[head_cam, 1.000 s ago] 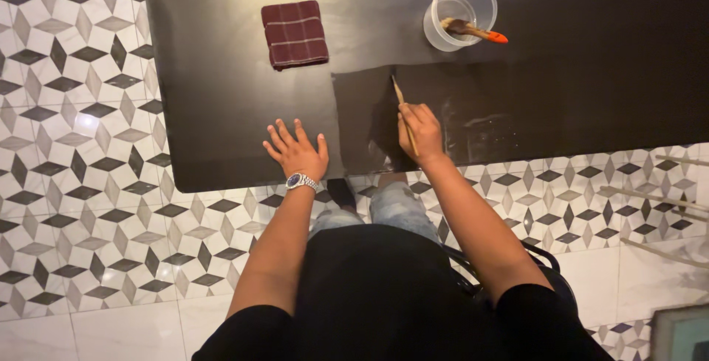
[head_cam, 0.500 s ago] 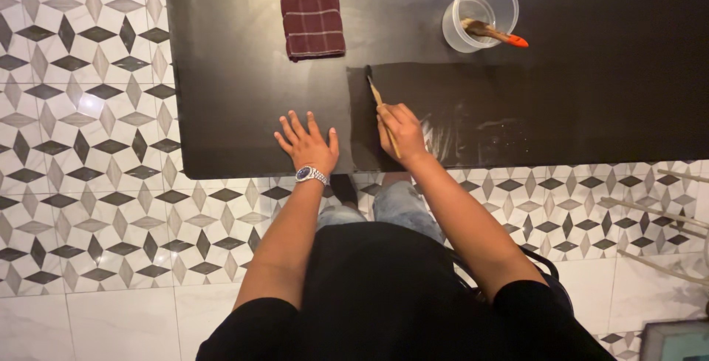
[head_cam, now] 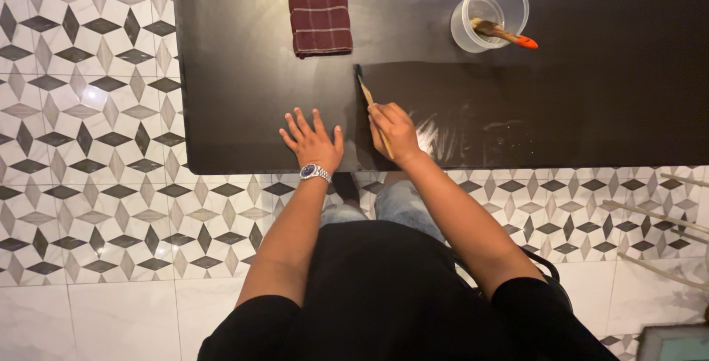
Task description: The person cleans a black table by applying a cleaning solution using a brush and then wiping it with a cloth.
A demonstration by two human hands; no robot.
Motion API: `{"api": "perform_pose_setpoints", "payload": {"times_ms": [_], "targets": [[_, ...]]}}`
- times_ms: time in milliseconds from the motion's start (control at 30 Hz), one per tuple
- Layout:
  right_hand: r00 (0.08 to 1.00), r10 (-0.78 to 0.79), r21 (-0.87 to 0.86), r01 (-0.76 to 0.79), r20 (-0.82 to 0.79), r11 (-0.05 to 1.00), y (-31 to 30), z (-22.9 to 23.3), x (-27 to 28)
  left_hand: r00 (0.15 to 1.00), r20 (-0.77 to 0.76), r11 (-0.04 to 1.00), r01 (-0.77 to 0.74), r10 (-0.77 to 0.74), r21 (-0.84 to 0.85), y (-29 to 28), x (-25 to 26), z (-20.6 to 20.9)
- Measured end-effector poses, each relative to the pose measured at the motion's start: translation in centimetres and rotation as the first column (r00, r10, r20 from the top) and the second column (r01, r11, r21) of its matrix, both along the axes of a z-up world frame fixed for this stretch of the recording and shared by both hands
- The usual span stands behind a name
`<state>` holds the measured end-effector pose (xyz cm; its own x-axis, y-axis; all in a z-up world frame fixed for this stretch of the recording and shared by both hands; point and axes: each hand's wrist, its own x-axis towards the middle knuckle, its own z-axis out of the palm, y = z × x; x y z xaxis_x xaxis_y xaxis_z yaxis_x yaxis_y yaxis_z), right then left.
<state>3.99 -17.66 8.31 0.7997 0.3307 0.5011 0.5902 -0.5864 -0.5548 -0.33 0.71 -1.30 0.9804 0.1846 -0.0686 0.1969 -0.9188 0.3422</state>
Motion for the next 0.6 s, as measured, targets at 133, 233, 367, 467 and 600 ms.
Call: {"api": "perform_pose_setpoints", "payload": {"times_ms": [133, 233, 367, 467, 600], "targets": [[1.000, 0.001, 0.000, -0.001, 0.012, 1.000, 0.0, -0.2, 0.0, 1.000, -0.016, 1.000, -0.003, 0.003, -0.007, 0.0, 0.0, 0.2], [0.998, -0.066, 0.035, 0.066, 0.009, 0.997, -0.5, -0.9, -0.3, 1.000, -0.013, 1.000, 0.004, -0.004, -0.006, 0.0, 0.1, 0.3], [0.991, -0.134, 0.058, 0.134, -0.005, 0.989, -3.1, -1.9, -0.8, 0.999, -0.036, 1.000, -0.003, 0.002, -0.010, 0.0, 0.1, 0.5], [0.969, -0.248, 0.036, 0.248, 0.010, 0.968, -5.4, -2.6, -1.2, 0.999, -0.043, 1.000, -0.003, 0.003, -0.005, 0.0, 0.2, 0.7], [0.947, -0.321, 0.011, 0.320, 0.008, 0.947, -7.9, -3.1, -1.3, 1.000, -0.028, 1.000, -0.003, 0.004, 0.011, -0.1, 0.2, 0.9]]}}
